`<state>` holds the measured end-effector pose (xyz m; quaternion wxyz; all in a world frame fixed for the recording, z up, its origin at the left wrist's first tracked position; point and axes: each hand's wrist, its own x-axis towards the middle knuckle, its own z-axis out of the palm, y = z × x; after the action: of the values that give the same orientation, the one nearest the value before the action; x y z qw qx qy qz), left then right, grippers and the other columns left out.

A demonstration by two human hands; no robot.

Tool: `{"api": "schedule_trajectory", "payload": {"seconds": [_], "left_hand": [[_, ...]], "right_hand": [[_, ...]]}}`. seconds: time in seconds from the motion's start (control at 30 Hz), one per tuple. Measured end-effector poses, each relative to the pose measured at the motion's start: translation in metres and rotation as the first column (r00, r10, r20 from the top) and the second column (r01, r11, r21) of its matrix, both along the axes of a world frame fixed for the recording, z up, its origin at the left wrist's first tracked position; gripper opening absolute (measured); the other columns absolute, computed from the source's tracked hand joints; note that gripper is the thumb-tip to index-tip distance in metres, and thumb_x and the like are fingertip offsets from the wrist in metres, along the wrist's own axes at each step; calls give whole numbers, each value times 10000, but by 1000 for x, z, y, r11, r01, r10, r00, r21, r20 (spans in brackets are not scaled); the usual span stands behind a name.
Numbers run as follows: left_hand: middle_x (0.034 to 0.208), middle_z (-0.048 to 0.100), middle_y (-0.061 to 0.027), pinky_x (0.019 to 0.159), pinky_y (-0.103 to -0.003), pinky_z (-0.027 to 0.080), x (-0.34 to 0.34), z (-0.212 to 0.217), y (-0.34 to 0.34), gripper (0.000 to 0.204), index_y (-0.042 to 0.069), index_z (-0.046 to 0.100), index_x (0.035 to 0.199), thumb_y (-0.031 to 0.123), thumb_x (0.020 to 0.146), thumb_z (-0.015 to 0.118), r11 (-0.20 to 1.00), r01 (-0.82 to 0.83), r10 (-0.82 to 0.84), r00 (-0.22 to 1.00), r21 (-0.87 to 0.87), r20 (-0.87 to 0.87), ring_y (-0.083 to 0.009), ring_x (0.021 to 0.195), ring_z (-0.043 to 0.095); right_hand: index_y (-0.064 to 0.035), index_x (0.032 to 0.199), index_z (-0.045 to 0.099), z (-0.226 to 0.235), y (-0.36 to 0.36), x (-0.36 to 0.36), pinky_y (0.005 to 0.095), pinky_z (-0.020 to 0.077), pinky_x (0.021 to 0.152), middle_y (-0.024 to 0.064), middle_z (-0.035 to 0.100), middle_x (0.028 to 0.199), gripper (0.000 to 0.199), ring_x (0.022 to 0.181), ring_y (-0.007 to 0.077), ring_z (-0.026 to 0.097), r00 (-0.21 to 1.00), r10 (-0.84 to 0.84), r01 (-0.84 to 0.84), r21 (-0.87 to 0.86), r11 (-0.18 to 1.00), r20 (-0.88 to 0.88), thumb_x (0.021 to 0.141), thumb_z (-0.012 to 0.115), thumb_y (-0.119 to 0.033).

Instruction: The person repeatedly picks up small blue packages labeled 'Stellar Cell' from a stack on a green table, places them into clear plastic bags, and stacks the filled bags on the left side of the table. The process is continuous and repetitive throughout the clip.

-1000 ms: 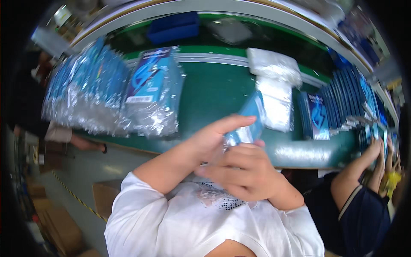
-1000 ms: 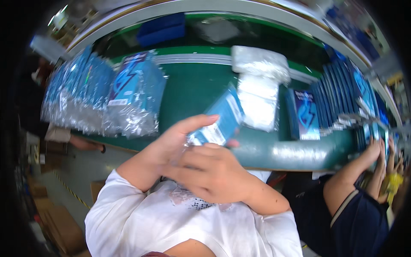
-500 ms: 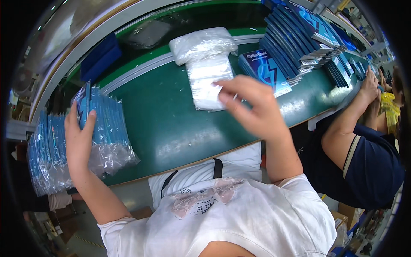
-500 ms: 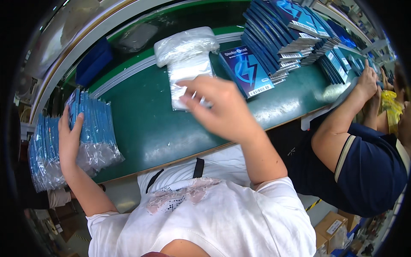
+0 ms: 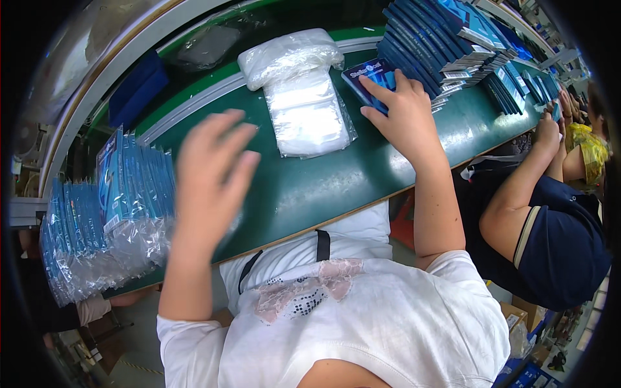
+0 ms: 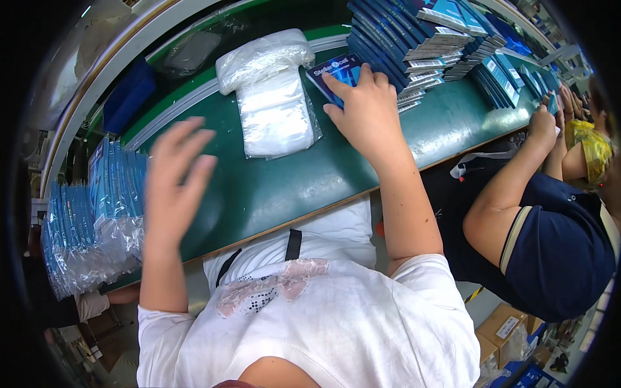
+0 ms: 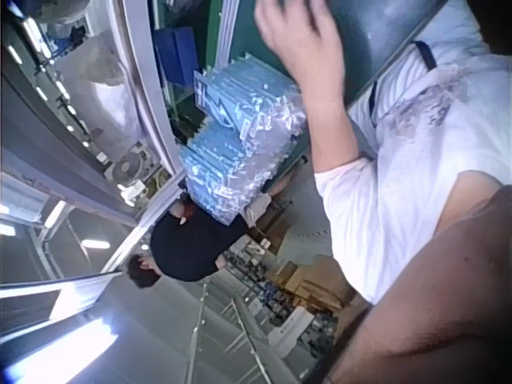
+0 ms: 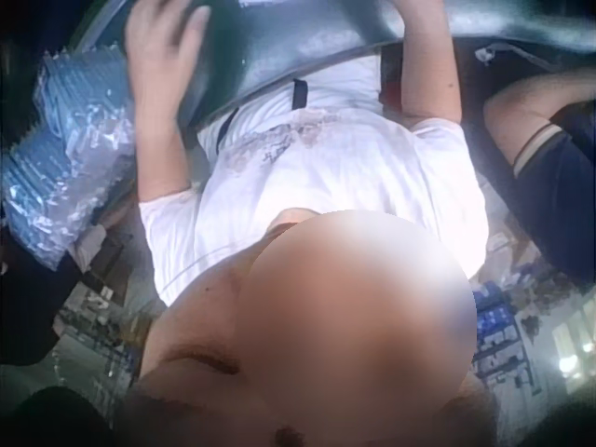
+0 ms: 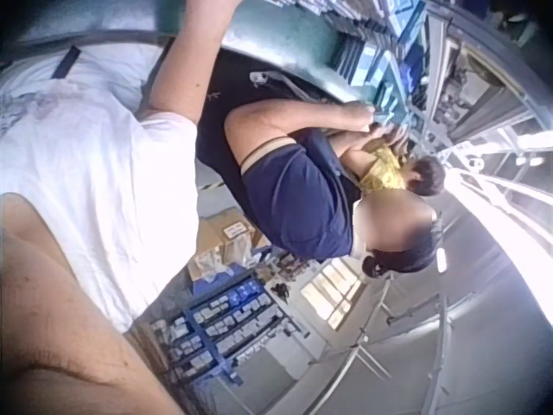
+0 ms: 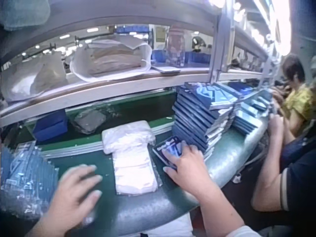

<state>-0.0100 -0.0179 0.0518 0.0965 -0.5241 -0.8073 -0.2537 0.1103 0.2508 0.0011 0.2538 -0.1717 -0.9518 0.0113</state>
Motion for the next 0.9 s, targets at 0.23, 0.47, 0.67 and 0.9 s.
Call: {"api": "schedule_trajectory", "payload": {"seconds": [0.23, 0.47, 0.67, 0.9], "left_hand": [[972, 592, -83, 813, -395, 434, -21, -64, 44, 219, 60, 675, 956, -3, 752, 628, 987, 149, -148, 989, -60, 18, -273, 883, 564], [917, 582, -115, 743, -319, 472, -7, -58, 49, 184, 7, 649, 971, -22, 797, 599, 987, 91, -126, 947, 130, 294, -246, 852, 584], [915, 571, -97, 709, -296, 473, -11, -61, 42, 137, -1, 675, 948, 40, 828, 623, 975, 48, -135, 905, 218, 404, -212, 833, 595], [843, 575, -49, 654, -236, 450, -16, -60, 42, 177, 29, 714, 902, -27, 739, 674, 970, -21, -115, 837, 241, 536, -127, 744, 566]], "right_hand": [[-193, 1163, 655, 24, -22, 5, 402, 452, 817, 177, 536, 956, 542, 918, 322, 521, 991, -19, -38, -415, 909, -132, 643, 762, -303], [29, 1385, 325, 7, -44, 30, 185, 467, 526, 120, 561, 958, 664, 683, 102, 570, 874, -38, -425, -725, -542, -484, 901, 575, -352], [85, 1340, 366, -5, -67, 24, 238, 525, 789, 136, 622, 1100, 553, 910, 135, 646, 867, 56, -286, -585, -759, -496, 875, 612, -85], [107, 1355, 310, -20, -77, 5, 279, 542, 800, 176, 610, 1107, 638, 916, 176, 658, 889, 36, -235, -523, -819, -456, 828, 641, -35]]}}
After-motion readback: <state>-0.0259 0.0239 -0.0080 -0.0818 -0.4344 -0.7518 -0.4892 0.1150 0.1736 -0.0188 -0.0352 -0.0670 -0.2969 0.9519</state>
